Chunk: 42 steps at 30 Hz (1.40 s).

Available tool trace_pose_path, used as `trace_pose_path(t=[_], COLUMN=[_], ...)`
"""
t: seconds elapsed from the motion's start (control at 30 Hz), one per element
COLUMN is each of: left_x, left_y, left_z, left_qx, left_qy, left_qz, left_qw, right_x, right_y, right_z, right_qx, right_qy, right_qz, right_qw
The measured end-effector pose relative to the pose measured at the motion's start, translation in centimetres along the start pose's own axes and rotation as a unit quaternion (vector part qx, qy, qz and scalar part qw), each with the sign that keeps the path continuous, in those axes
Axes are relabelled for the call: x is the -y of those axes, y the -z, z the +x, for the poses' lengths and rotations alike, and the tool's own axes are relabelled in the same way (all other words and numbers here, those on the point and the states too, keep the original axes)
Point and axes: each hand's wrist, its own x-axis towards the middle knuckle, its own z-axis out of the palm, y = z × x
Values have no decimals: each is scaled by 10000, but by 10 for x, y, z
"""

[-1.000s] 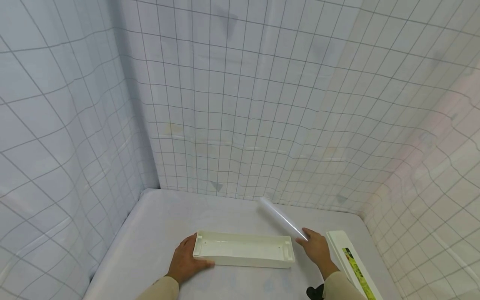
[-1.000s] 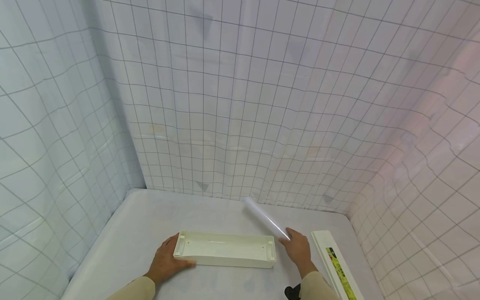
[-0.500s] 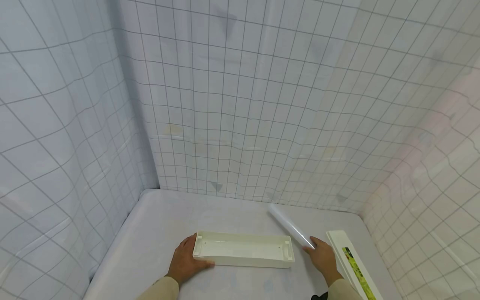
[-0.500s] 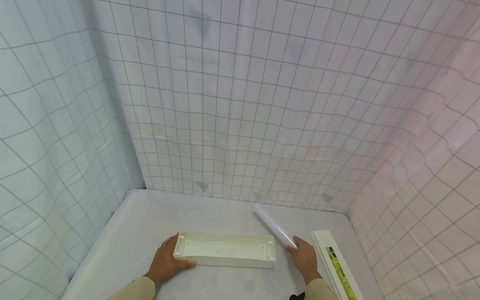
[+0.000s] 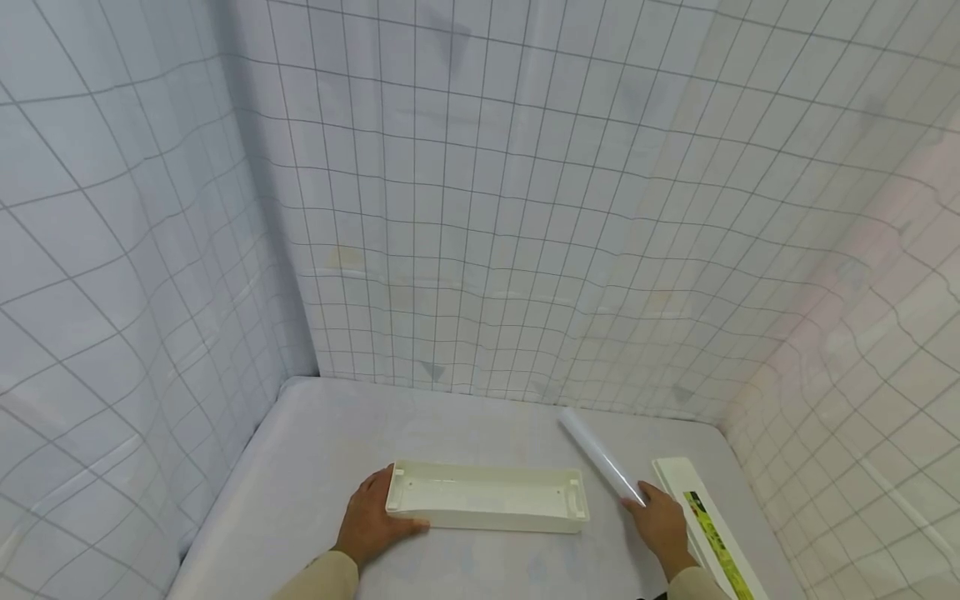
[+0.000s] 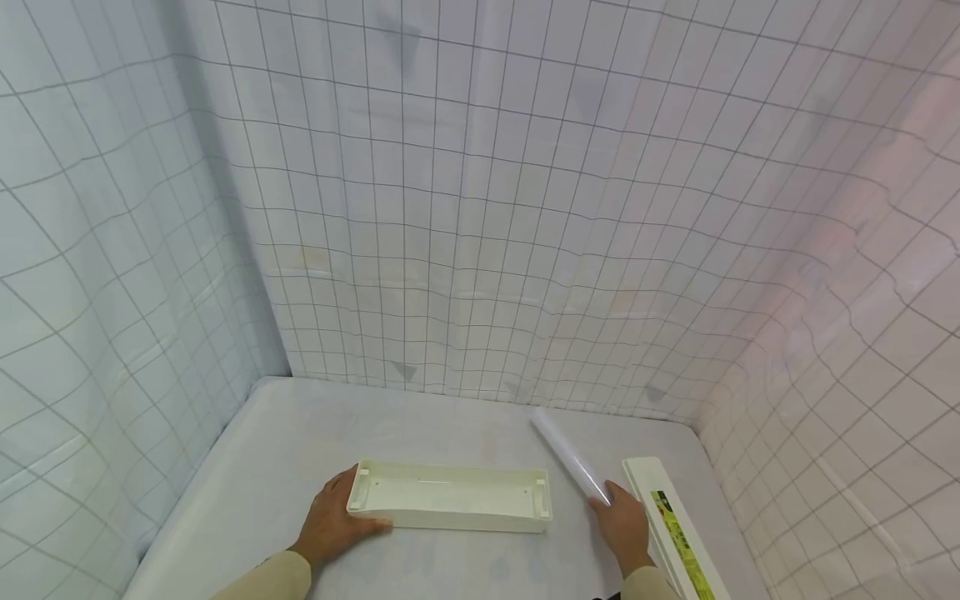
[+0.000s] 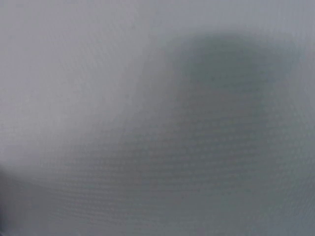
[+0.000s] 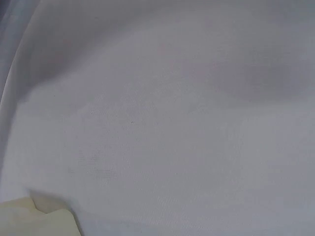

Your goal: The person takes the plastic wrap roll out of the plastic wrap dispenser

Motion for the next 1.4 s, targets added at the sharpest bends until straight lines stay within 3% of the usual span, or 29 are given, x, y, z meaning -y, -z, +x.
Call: trace_pose_path(t=[0.67,0.93,1.23,1.4], left_x=[1,1,-1,-3], left_y=[-1,-2,-1,1], left_z=[0,-1,-1,1], left_qx=[-43,-3,16,-27], left_qy=[-102,-74,-5,0], left_qz=[44,33,50,41], left_qw=[9999,10000,10000,10000], right_x=[-11,-20,-12,-12], right_y=[2,-7,-5,-6], right_z=[-17,-14,-12,-9], right_qx=[-86,-84,45,-15], right_qy=[-516,-522,-828,-754], right_qz=[65,100,83,-18], right_qw=[9986,9986,9965,9972])
